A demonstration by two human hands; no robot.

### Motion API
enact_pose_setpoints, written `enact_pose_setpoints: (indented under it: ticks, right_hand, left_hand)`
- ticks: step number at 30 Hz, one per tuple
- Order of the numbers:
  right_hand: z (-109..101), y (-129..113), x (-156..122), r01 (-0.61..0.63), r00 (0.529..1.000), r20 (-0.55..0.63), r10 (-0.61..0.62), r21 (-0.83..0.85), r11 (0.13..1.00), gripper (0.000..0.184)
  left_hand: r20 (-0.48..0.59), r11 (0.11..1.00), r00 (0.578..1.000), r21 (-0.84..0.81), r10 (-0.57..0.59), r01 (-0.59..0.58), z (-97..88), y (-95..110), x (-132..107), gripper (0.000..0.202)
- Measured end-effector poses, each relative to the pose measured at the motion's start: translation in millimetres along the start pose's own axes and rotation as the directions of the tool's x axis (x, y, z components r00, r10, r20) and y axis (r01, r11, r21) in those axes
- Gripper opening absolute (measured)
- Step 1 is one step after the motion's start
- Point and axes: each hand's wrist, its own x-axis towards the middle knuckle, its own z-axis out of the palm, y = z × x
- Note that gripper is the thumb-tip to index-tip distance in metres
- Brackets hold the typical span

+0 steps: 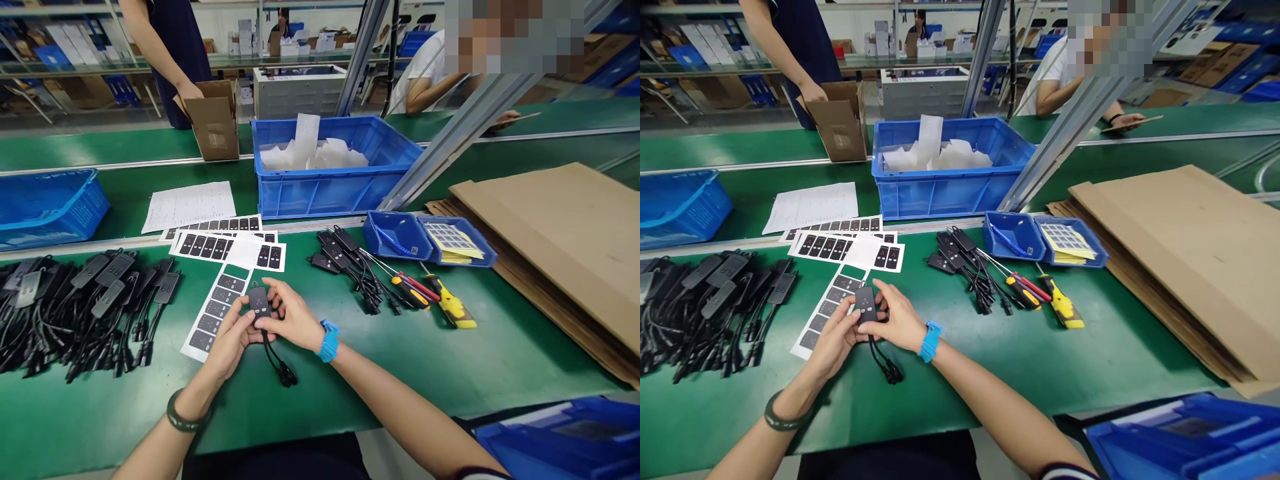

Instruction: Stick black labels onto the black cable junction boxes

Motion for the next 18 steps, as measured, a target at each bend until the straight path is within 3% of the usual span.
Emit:
enact_pose_setpoints:
  ticks: [1, 3, 6, 8, 13, 16, 18]
  right_hand:
    - [2.1, 1.8, -0.9, -0.001, 0.999, 0.053, 0.000, 0.023, 1.000, 0.080]
    - [6.2, 4.9, -2.2, -0.016, 0.993, 0.114, 0.006, 0.088, 0.996, 0.075]
    - [11.4, 8.4, -2.3, -0.033, 0.995, 0.095, 0.018, 0.149, 0.988, 0.053]
    - [13.6, 9.6, -1.3, -0.011, 0.999, 0.050, 0.005, 0.126, 0.992, 0.048]
    - [17.8, 5.3, -1.1, 0.039, 0.999, 0.016, -0.039, -0.057, 0.998, 0.050]
    - [20.1, 3.4, -3.2, 0.106, 0.994, 0.015, -0.105, -0.221, 0.969, 0.066]
    - [15.5, 6.2, -2.0, 0.143, 0.989, 0.025, -0.144, -0.366, 0.919, 0.077]
  left_hand:
    - [-0.024, 0.999, 0.999, 0.031, 0.022, -0.021, -1.0, -1.6, 1.1, 0.046]
    - [-0.053, 0.992, 0.997, 0.111, 0.065, -0.059, -2.8, -5.1, 2.8, 0.046]
    - [-0.059, 0.974, 0.993, 0.211, 0.098, -0.083, -4.0, -9.5, 4.2, 0.047]
    - [-0.058, 0.966, 0.994, 0.246, 0.093, -0.076, -3.8, -11.5, 4.8, 0.048]
    - [-0.093, 0.981, 0.994, 0.191, 0.064, -0.045, 1.5, -10.6, 6.5, 0.052]
    - [-0.095, 0.994, 0.993, 0.097, 0.066, -0.057, 6.6, -2.1, 4.6, 0.058]
    - [-0.056, 0.984, 0.996, 0.168, 0.072, -0.062, 6.2, 6.3, 1.6, 0.059]
